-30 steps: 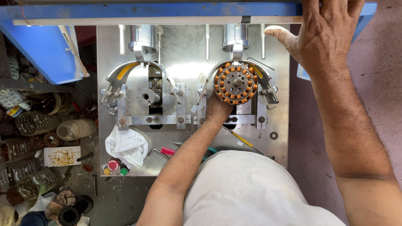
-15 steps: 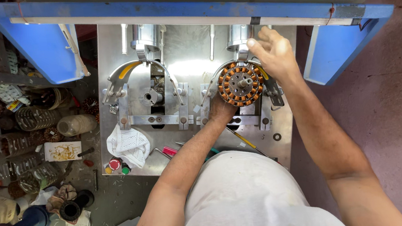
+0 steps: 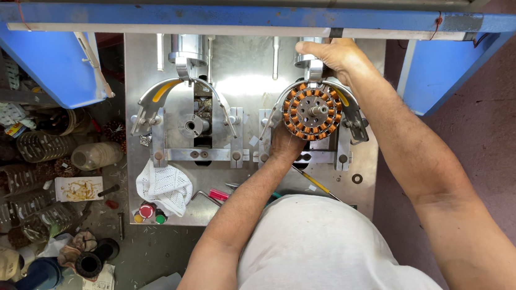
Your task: The person places a motor stator into a winding machine, secures it with a clamp, and operates the machine's control panel to wind copper wire around the stator slots. The person uses a screwdriver to tighten the clamp and a pencil to guide the wire.
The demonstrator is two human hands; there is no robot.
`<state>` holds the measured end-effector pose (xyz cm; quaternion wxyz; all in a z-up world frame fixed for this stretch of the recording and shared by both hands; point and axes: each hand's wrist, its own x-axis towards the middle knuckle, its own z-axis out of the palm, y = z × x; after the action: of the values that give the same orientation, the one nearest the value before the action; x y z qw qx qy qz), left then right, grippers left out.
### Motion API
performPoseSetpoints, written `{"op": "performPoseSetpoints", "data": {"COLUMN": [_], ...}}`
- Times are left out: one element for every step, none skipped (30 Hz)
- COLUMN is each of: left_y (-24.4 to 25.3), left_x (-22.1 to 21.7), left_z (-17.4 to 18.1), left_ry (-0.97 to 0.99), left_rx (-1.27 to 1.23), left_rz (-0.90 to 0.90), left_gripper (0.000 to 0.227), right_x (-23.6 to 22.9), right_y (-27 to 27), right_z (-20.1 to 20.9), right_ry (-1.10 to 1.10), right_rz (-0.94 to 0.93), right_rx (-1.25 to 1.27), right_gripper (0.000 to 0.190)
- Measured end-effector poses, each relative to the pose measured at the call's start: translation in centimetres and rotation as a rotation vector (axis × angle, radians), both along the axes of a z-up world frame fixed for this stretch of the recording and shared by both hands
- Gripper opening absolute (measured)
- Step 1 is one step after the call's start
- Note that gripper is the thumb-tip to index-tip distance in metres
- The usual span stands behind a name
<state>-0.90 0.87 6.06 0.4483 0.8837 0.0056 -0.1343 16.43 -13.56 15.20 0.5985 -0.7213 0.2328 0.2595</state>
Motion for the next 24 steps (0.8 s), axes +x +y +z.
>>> {"op": "performPoseSetpoints", "data": {"left_y": [0.1, 0.1, 0.0, 0.0, 0.0, 0.0, -0.1, -0.2, -0.2, -0.1, -0.1, -0.1, -0.1, -0.1, -0.2, -0.2, -0.2, -0.3, -0.4, -0.4, -0.4, -0.5, -0.5, -0.5], "left_x": [0.0, 0.0, 0.0, 0.1, 0.0, -0.1, 0.0, 0.0, 0.0, 0.0, 0.0, 0.0, -0.1, 0.0, -0.1, -0.1, -0.1, -0.1, -0.1, -0.2, -0.1, -0.1, -0.1, -0.2], "left_z": [0.0, 0.0, 0.1, 0.1, 0.0, 0.0, 0.0, 0.0, 0.1, 0.1, 0.2, 0.2, 0.3, 0.3, 0.3, 0.2, 0.1, 0.1, 0.0, -0.1, -0.1, -0.2, -0.3, -0.4], "left_ry": [0.01, 0.017, 0.022, 0.028, 0.015, 0.002, -0.015, -0.015, -0.016, -0.016, -0.029, -0.043, -0.053, -0.029, 0.0, 0.029, 0.011, -0.007, -0.023, -0.019, -0.019, -0.019, -0.044, -0.068], "left_rx": [0.004, 0.0, -0.005, -0.01, 0.003, 0.017, 0.028, 0.035, 0.043, 0.051, 0.039, 0.028, 0.016, 0.014, 0.011, 0.009, 0.037, 0.064, 0.091, 0.071, 0.052, 0.034, 0.032, 0.031], "left_rz": [0.001, 0.01, 0.017, 0.025, 0.012, 0.0, -0.014, -0.026, -0.035, -0.044, -0.034, -0.024, -0.013, 0.001, 0.012, 0.023, 0.005, -0.013, -0.034, -0.019, -0.004, 0.012, 0.011, 0.011], "left_gripper": [0.024, 0.024, 0.025, 0.026, 0.024, 0.022, 0.021, 0.021, 0.021, 0.022, 0.022, 0.023, 0.023, 0.023, 0.022, 0.022, 0.023, 0.024, 0.025, 0.026, 0.028, 0.03, 0.03, 0.03], "right_x": [-0.1, -0.2, -0.3, -0.4, -0.5, -0.5, -0.4, -0.4, -0.4, -0.5, -0.5, -0.7, -0.9, -0.9, -1.2, -1.6, -2.2, -2.9, -3.7, -4.7, -6.0, -7.6, -9.5, -11.8], "right_y": [0.0, 0.0, -0.1, -0.1, -0.2, -0.2, -0.3, -0.4, -0.3, -0.2, -0.1, 0.1, 0.1, 0.2, 0.3, 0.1, -0.5, -1.3, -1.9, -2.7, -3.9, -4.9, -5.8, -6.9], "right_z": [-0.2, -0.3, -0.4, -0.4, -0.4, -0.4, -0.3, -0.1, 0.0, 0.1, 0.3, 0.5, 0.6, 0.9, 1.1, 1.4, 1.9, 2.5, 3.2, 3.8, 4.7, 5.4, 5.9, 6.4], "right_ry": [-0.019, -0.036, -0.054, -0.071, -0.053, -0.036, -0.022, -0.021, -0.02, -0.019, -0.029, -0.039, -0.046, -0.078, -0.103, -0.128, -0.209, -0.289, -0.364, -0.427, -0.493, -0.56, -0.663, -0.767], "right_rz": [0.011, 0.014, 0.016, 0.018, 0.015, 0.013, 0.009, 0.007, 0.007, 0.007, -0.009, -0.025, -0.04, 0.009, 0.055, 0.102, 0.152, 0.203, 0.254, 0.257, 0.261, 0.265, 0.237, 0.21], "right_rx": [-0.009, -0.017, -0.025, -0.034, -0.026, -0.018, -0.011, -0.005, 0.001, 0.008, 0.014, 0.019, 0.024, -0.051, -0.127, -0.203, -0.204, -0.205, -0.207, -0.225, -0.244, -0.263, -0.318, -0.373], "right_gripper": [0.077, 0.077, 0.077, 0.076, 0.077, 0.078, 0.079, 0.078, 0.077, 0.076, 0.076, 0.076, 0.077, 0.075, 0.076, 0.078, 0.079, 0.081, 0.084, 0.081, 0.078, 0.076, 0.064, 0.052]}}
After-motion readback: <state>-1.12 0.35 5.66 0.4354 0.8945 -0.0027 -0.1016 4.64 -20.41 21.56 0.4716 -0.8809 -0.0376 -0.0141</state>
